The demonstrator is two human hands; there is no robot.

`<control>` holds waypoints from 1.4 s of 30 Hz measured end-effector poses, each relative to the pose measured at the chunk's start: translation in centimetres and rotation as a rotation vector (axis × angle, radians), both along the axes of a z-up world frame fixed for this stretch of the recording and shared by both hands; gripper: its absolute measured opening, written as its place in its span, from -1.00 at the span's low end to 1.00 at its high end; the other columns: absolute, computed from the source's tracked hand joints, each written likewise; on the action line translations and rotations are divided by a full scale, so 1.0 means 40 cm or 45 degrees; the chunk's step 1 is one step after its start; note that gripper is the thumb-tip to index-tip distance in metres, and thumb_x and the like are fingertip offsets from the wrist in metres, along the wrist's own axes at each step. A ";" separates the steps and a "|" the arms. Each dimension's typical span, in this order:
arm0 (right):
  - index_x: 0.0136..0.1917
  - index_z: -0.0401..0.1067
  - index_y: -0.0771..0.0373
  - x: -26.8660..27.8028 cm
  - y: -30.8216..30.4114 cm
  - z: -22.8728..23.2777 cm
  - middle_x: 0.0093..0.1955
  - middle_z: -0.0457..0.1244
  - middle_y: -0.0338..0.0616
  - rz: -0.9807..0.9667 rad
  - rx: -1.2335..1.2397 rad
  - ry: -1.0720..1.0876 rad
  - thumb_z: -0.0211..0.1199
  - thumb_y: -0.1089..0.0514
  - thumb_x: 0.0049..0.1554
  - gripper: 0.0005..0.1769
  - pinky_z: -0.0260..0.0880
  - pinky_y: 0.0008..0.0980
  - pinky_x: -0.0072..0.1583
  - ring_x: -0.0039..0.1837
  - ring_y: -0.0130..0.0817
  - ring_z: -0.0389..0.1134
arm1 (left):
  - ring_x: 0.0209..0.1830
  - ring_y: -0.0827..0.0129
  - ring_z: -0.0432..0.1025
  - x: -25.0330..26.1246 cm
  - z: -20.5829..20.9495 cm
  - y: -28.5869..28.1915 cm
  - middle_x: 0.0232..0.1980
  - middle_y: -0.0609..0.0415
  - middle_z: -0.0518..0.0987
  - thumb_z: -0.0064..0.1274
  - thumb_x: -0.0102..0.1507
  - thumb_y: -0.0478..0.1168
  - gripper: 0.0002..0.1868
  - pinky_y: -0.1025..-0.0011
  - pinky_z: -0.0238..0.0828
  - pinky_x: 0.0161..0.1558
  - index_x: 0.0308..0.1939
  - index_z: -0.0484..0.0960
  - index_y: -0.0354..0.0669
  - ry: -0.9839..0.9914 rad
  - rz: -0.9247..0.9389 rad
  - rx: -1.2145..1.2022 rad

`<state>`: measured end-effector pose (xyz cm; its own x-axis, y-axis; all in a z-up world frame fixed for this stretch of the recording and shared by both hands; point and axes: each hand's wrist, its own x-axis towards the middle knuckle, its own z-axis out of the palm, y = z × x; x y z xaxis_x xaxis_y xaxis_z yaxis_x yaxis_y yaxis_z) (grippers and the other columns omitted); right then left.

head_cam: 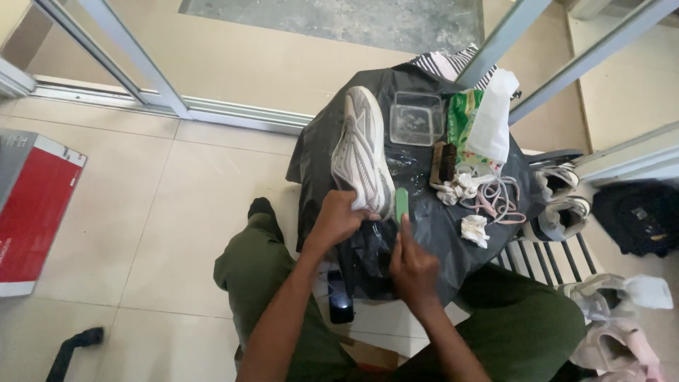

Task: The person removes the shoelaces from a white sneaker, then uses a green brush to scrub the shoe's upper and sole. The person repeatedly dips the brush into a small container of liquid and continues scrubbing different areas of the shoe.

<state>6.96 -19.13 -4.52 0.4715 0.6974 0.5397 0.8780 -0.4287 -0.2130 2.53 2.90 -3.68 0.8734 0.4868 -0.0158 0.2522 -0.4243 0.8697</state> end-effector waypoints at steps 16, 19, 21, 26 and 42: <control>0.36 0.54 0.11 0.030 0.104 0.079 -0.42 0.33 0.00 -0.205 0.139 -0.278 0.31 0.22 0.17 -0.53 0.17 -0.09 -0.47 -0.52 0.04 0.27 | -0.36 -0.44 0.41 -0.016 0.061 -0.020 -0.55 -0.40 0.45 0.41 0.00 -0.12 -0.61 0.06 0.33 -0.44 -0.60 0.53 -0.33 -0.185 0.014 0.105; 0.35 0.56 0.04 0.010 0.103 0.074 -0.50 0.28 0.01 -0.255 0.083 -0.331 0.32 0.17 0.12 -0.50 0.24 -0.05 -0.45 -0.53 0.03 0.28 | -0.33 -0.44 0.39 -0.023 0.076 -0.028 -0.57 -0.37 0.44 0.41 0.02 -0.14 -0.63 0.20 0.35 -0.45 -0.59 0.54 -0.30 -0.195 0.053 0.020; 0.42 0.49 -0.04 -0.033 0.058 -0.001 -0.53 0.26 -0.08 -0.278 0.015 -0.379 0.30 0.12 0.11 -0.42 0.23 -0.12 -0.48 -0.57 -0.05 0.25 | -0.33 -0.48 0.36 -0.022 0.085 -0.028 -0.57 -0.42 0.41 0.40 0.02 -0.17 -0.63 0.14 0.33 -0.46 -0.59 0.53 -0.36 -0.190 0.056 -0.005; 0.39 0.52 0.12 -0.096 0.000 -0.035 -0.55 0.24 -0.17 -0.221 0.046 -0.327 0.32 0.24 0.09 -0.43 0.17 -0.28 -0.52 -0.60 -0.17 0.21 | -0.37 -0.46 0.40 -0.010 0.028 -0.011 -0.56 -0.41 0.43 0.42 0.00 -0.14 -0.60 0.13 0.34 -0.44 -0.60 0.52 -0.34 -0.192 0.025 0.060; 0.40 0.51 0.08 -0.057 0.020 0.025 -0.58 0.23 -0.15 -0.190 -0.004 -0.390 0.33 0.21 0.08 -0.41 0.18 -0.23 -0.50 -0.60 -0.20 0.22 | -0.38 -0.46 0.42 -0.012 0.058 -0.019 -0.57 -0.40 0.47 0.42 0.01 -0.17 -0.62 0.07 0.36 -0.42 -0.59 0.55 -0.38 -0.181 0.033 0.120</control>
